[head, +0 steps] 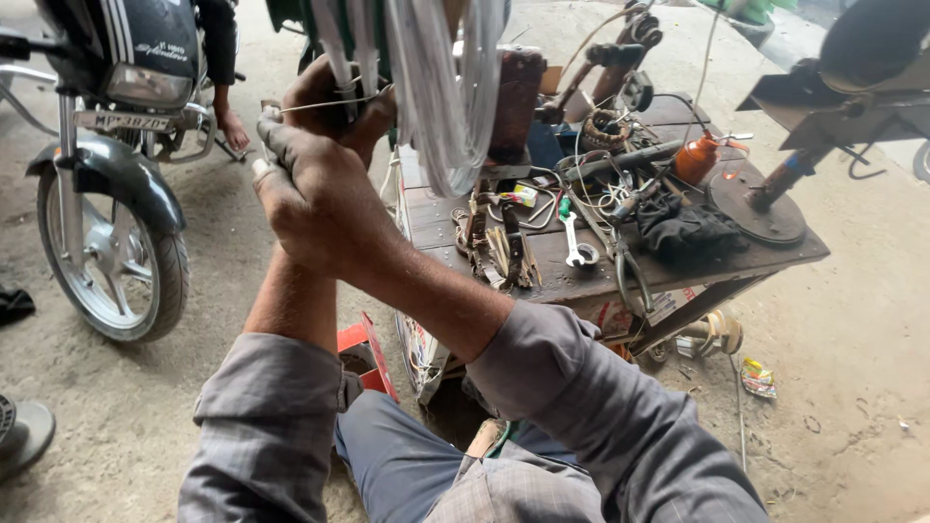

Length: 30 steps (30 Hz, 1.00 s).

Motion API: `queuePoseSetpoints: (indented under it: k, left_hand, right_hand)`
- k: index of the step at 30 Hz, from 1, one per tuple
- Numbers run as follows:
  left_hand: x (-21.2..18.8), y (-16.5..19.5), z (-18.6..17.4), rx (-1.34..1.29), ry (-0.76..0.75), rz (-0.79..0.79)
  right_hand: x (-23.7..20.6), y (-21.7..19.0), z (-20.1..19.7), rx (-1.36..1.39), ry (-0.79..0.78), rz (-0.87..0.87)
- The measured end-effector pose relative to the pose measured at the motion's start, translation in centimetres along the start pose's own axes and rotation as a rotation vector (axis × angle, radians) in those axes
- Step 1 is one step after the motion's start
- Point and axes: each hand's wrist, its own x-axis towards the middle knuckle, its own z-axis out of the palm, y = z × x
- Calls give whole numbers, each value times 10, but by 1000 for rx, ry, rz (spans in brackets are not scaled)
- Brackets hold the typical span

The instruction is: The person winds white wire onto a green spool using both hands, then uses pliers to cut the wire and secure the end. The person continues winding and cutting the wire repeatedly.

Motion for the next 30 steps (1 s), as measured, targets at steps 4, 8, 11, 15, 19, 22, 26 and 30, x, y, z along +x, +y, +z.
queuePoseSetpoints:
  k: [4, 8, 11, 15, 19, 22, 26, 30]
  left_hand:
    - [5, -9, -18, 170, -59, -76]
    - [9, -3, -27, 174, -98, -155]
    - [9, 11, -31, 207, -189, -182]
    - [8, 21, -36, 118, -215, -274]
    - [9, 24, -48, -55, -140, -349]
    - [5, 31, -59, -228, -41, -315]
    - [-11, 45, -77, 170, -38, -235]
    - [-10, 53, -87, 126, 239, -451]
  right_hand:
    - [-39, -18, -27, 176, -221, 257]
    - [-120, -32, -79, -12, -271, 274]
    - [-159, 4, -120, 50, -348, 345]
    - [-205, 68, -176, -42, -194, 681]
    - [-252, 122, -229, -472, 201, 760]
    - [-278, 151, -254, -915, 327, 633]
    - [-283, 180, -273, -1094, 162, 815]
    - [-281, 201, -272, -1127, -19, 1000]
